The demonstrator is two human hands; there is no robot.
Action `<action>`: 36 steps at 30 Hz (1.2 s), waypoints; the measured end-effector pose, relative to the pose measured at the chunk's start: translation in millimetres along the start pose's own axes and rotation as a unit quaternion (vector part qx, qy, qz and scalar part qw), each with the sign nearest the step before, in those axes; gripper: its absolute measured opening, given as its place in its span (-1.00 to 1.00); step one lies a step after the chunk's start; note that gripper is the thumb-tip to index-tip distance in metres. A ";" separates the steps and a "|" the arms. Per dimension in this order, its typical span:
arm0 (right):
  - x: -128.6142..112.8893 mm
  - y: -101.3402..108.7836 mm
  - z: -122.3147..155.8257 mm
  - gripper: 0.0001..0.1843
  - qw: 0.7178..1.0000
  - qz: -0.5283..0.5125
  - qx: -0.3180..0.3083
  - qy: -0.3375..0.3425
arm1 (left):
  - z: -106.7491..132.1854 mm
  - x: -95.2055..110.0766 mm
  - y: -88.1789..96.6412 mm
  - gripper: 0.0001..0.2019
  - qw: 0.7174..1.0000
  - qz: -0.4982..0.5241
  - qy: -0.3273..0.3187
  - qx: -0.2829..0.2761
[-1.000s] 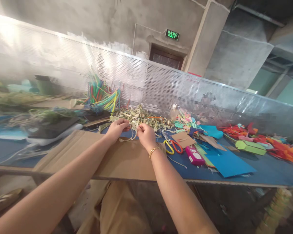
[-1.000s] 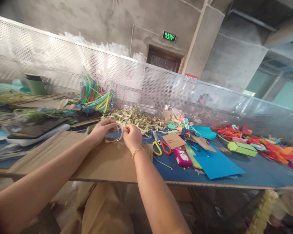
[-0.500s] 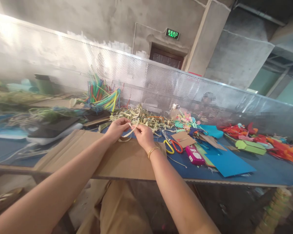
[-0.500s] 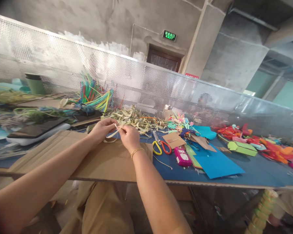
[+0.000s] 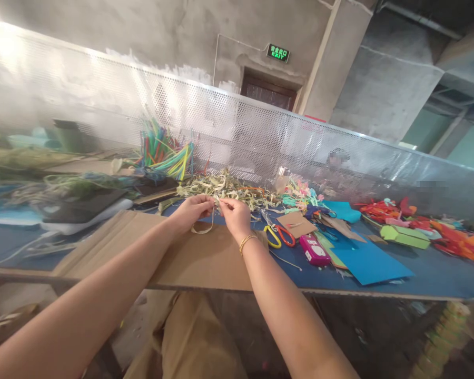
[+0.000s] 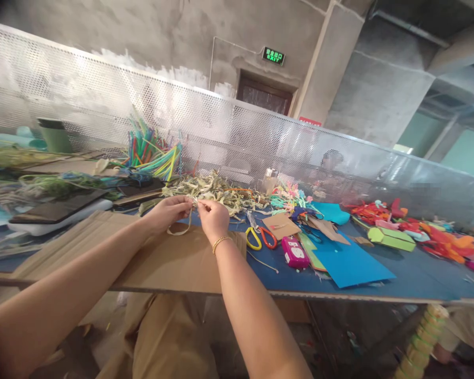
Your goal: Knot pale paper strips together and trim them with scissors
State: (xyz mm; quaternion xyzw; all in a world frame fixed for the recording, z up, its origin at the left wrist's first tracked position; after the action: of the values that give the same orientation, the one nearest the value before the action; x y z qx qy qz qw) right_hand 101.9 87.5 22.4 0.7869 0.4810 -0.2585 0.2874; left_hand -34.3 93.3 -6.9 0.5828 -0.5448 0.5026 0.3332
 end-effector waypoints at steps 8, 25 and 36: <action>13.6 -6.6 0.9 -0.70 0.997 -0.042 -0.014 -0.059 | 1.9 -0.4 2.3 -0.71 0.996 0.063 0.057 0.020; -4.9 -0.5 -1.6 -0.71 0.951 -0.288 0.006 -0.111 | -2.1 -5.1 3.1 -0.70 0.996 0.078 0.051 0.005; -20.2 15.1 -5.1 -0.75 0.936 -0.341 0.018 -0.086 | 5.4 0.4 -0.4 -0.70 0.996 0.061 0.069 0.002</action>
State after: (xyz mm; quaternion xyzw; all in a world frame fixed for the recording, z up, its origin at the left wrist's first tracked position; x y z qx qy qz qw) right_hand 108.0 73.2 42.9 0.5556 0.6890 -0.4164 0.2078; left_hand -32.8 88.1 -8.0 0.5130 -0.5544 0.5617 0.3374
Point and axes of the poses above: each hand's wrist, its own z-axis away from the middle knuckle, its own y-axis out of the back of the hand, x = y × z, the point moved 10 cm from there along -z, towards the middle knuckle, and after that the axes turned 15 degrees about x, right-handed, at the moved point
